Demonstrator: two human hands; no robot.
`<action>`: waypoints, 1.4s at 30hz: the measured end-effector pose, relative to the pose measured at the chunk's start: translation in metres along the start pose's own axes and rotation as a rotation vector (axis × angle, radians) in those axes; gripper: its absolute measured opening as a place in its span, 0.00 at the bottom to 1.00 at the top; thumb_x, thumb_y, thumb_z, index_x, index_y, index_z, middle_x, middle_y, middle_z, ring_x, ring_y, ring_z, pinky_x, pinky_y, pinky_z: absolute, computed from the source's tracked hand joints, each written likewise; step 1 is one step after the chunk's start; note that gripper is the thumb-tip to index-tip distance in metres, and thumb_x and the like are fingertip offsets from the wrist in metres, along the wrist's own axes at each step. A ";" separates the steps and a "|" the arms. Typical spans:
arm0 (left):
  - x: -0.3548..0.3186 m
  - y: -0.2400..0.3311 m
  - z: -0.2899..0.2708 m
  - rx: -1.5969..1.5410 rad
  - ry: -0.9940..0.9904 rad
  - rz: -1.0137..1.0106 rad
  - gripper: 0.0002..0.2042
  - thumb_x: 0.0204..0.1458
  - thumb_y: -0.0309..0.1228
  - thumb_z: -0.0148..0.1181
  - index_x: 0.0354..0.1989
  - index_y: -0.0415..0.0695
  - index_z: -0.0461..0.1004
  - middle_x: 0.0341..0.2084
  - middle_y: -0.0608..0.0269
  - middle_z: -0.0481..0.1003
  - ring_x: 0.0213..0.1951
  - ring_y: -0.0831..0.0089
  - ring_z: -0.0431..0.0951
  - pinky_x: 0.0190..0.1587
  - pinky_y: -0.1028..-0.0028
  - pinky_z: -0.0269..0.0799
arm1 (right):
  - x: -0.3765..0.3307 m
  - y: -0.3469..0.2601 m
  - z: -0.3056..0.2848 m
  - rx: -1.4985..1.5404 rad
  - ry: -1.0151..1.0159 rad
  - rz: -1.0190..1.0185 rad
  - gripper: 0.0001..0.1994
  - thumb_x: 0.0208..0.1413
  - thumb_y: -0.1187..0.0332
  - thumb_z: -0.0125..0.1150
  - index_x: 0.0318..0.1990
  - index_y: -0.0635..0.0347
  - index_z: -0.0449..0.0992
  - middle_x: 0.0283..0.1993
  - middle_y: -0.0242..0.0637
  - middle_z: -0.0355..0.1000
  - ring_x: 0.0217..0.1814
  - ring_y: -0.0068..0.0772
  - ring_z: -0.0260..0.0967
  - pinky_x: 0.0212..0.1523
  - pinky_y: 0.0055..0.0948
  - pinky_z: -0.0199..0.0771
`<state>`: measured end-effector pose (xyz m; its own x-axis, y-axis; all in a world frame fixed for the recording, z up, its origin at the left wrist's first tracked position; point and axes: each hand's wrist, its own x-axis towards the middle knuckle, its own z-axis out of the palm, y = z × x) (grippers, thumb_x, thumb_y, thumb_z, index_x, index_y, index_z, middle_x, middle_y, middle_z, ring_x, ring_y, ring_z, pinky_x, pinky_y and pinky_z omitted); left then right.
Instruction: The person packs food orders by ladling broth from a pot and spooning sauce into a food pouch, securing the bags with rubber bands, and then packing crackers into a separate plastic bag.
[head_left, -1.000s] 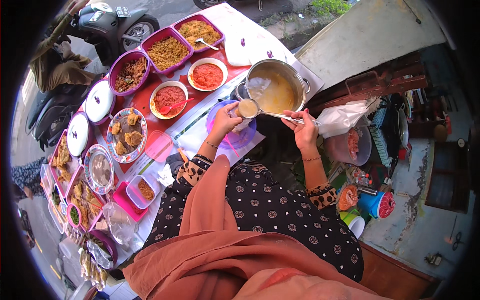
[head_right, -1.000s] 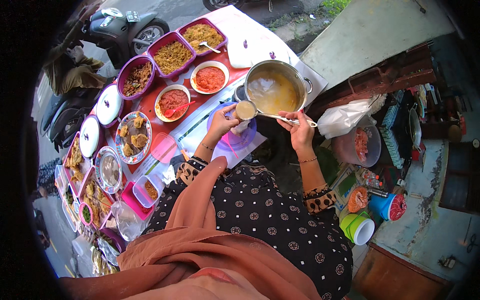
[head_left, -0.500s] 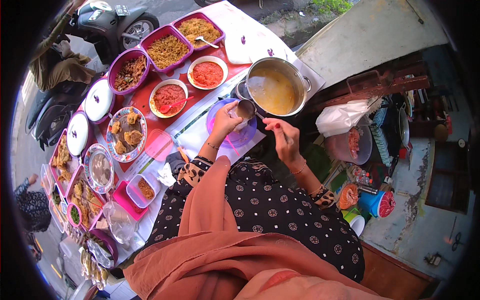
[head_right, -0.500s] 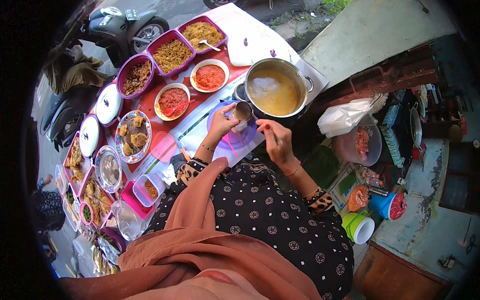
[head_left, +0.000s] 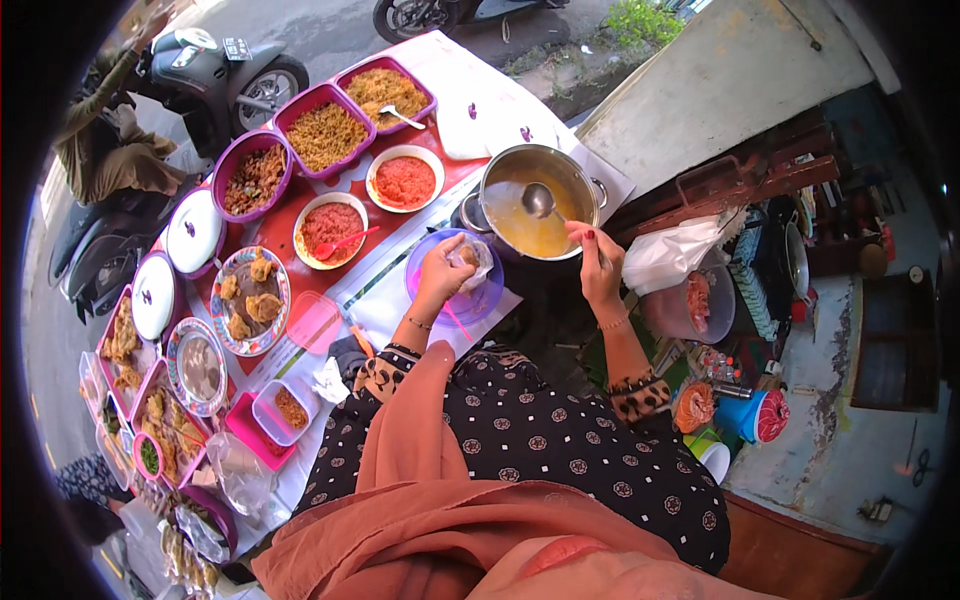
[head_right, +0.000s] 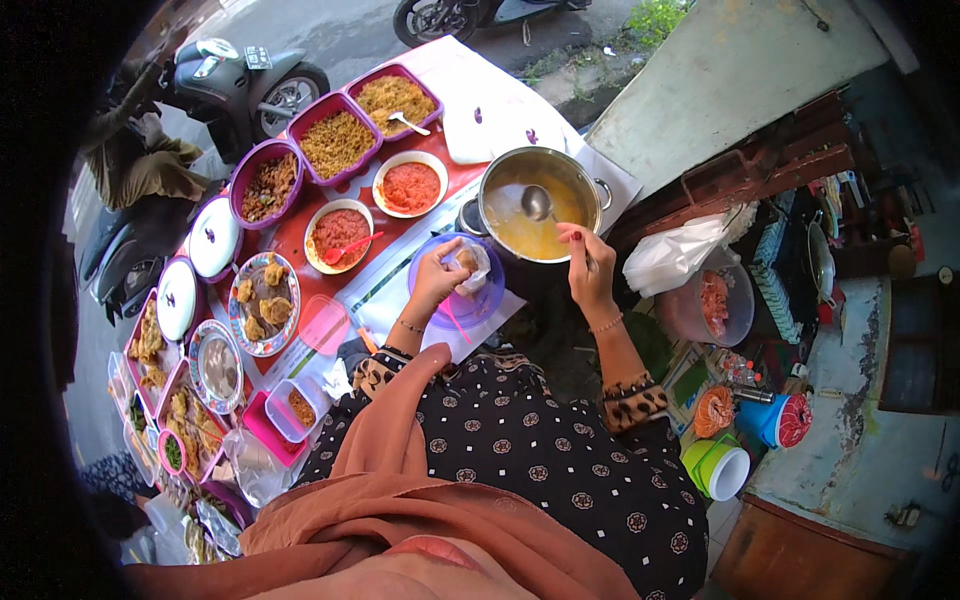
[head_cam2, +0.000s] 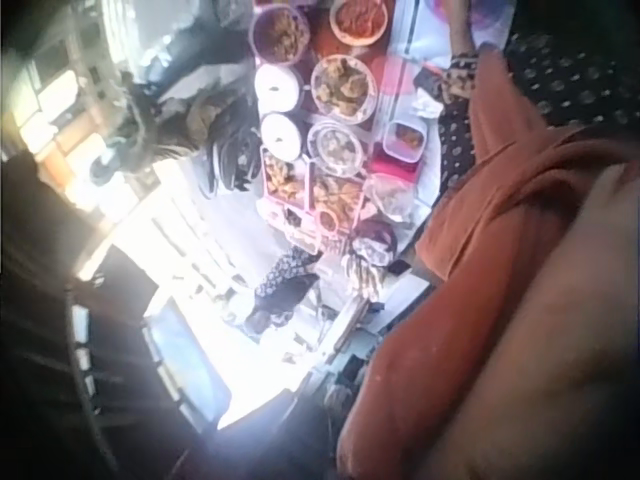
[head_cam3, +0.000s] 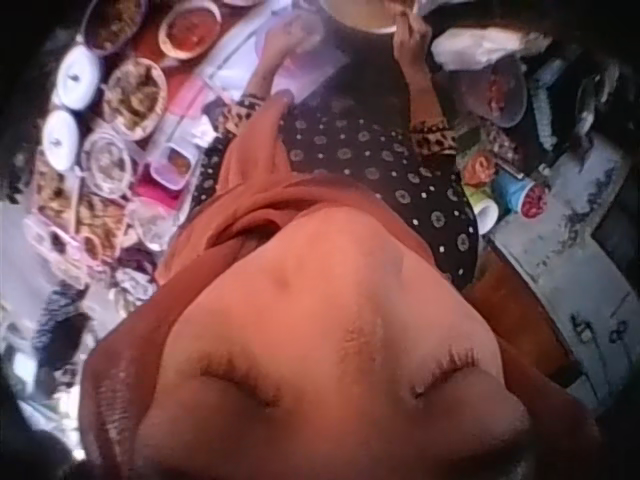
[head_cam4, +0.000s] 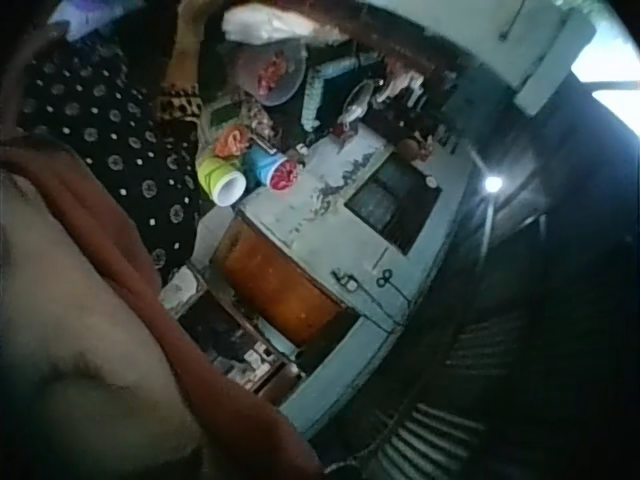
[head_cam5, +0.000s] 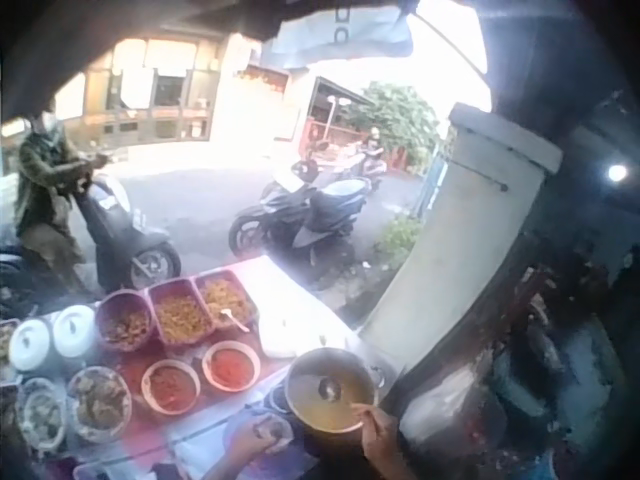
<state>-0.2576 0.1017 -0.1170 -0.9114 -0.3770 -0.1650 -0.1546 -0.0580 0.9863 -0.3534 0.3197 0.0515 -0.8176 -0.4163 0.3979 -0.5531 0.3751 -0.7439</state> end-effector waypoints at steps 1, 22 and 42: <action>0.000 0.002 0.003 0.003 -0.002 -0.010 0.31 0.31 0.26 0.63 0.51 0.33 0.68 0.46 0.53 0.72 0.45 0.71 0.74 0.48 0.76 0.67 | 0.005 0.016 0.004 -0.005 0.008 -0.007 0.09 0.58 0.73 0.46 0.32 0.70 0.72 0.32 0.45 0.74 0.32 0.35 0.74 0.33 0.29 0.70; -0.003 -0.005 0.007 -0.030 0.019 0.108 0.32 0.35 0.18 0.61 0.56 0.36 0.65 0.29 0.68 0.74 0.21 0.87 0.70 0.22 0.84 0.66 | 0.041 0.132 0.081 0.576 0.193 0.576 0.20 0.61 0.62 0.43 0.29 0.72 0.74 0.31 0.45 0.74 0.30 0.34 0.72 0.38 0.30 0.79; -0.008 0.004 0.008 0.016 0.006 0.152 0.31 0.34 0.18 0.61 0.55 0.35 0.66 0.31 0.70 0.73 0.23 0.88 0.68 0.24 0.84 0.66 | 0.020 0.115 0.051 0.965 0.380 0.755 0.21 0.63 0.59 0.40 0.33 0.73 0.68 0.42 0.59 0.69 0.45 0.50 0.70 0.48 0.44 0.75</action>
<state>-0.2541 0.1122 -0.1116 -0.9225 -0.3857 -0.0140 -0.0214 0.0148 0.9997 -0.4252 0.3129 -0.0536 -0.9584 -0.0425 -0.2821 0.2749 -0.4025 -0.8732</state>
